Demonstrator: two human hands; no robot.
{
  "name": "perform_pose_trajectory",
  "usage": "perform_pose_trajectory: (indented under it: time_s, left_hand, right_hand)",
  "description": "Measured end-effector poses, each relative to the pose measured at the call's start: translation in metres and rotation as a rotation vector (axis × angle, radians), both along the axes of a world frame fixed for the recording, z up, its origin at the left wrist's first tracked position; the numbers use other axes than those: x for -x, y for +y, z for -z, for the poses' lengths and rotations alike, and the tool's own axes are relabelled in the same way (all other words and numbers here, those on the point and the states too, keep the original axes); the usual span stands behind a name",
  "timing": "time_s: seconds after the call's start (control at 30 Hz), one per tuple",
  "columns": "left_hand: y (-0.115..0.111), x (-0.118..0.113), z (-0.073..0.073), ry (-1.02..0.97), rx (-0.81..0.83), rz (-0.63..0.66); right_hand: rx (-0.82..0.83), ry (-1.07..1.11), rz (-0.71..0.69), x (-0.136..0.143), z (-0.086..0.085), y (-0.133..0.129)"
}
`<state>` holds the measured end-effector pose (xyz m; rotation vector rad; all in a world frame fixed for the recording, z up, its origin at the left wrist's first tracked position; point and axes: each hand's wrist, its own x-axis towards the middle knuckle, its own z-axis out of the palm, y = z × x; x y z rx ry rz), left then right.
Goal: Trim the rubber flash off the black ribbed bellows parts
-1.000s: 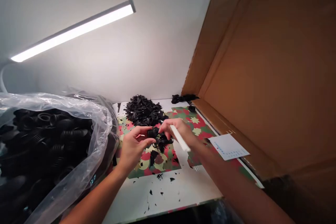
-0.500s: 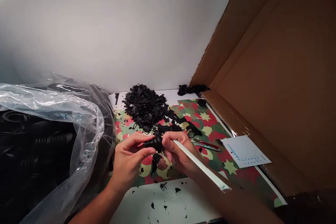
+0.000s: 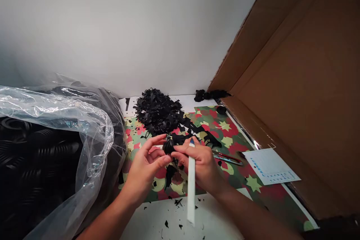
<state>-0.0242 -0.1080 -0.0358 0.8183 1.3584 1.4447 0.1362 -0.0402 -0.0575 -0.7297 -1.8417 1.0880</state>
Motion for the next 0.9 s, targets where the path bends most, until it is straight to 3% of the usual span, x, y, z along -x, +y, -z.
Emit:
perform_pose_trajectory:
  time_s: [0.07, 0.1, 0.17, 0.3, 0.37, 0.57, 0.7, 0.9]
  left_hand:
    - [0.001, 0.003, 0.002, -0.017, 0.031, -0.026]
    - [0.001, 0.004, 0.003, -0.001, 0.022, -0.056]
    - [-0.001, 0.006, 0.005, 0.072, -0.014, -0.121]
    - [-0.006, 0.004, 0.01, 0.306, -0.118, -0.137]
    - [-0.008, 0.002, 0.012, 0.398, -0.196, -0.104]
    - [-0.005, 0.0, 0.008, 0.478, -0.281, -0.078]
    - [-0.002, 0.001, -0.001, 0.327, -0.192, -0.047]
    - [-0.001, 0.003, -0.009, 0.165, -0.124, -0.01]
  right_hand:
    - [-0.236, -0.053, 0.025, 0.0, 0.006, 0.003]
    - [-0.255, -0.071, -0.001, 0.0, 0.008, 0.003]
    - [-0.086, -0.091, -0.082, 0.0, 0.01, 0.004]
    - [0.451, -0.04, -0.214, 0.0, 0.005, 0.004]
    - [0.562, -0.029, -0.229, 0.0, 0.001, 0.003]
    - [0.602, -0.011, -0.25, 0.0, -0.007, -0.007]
    - [0.584, 0.091, -0.224, -0.002, -0.005, -0.011]
    - [0.695, 0.19, -0.246, 0.0, -0.006, -0.01]
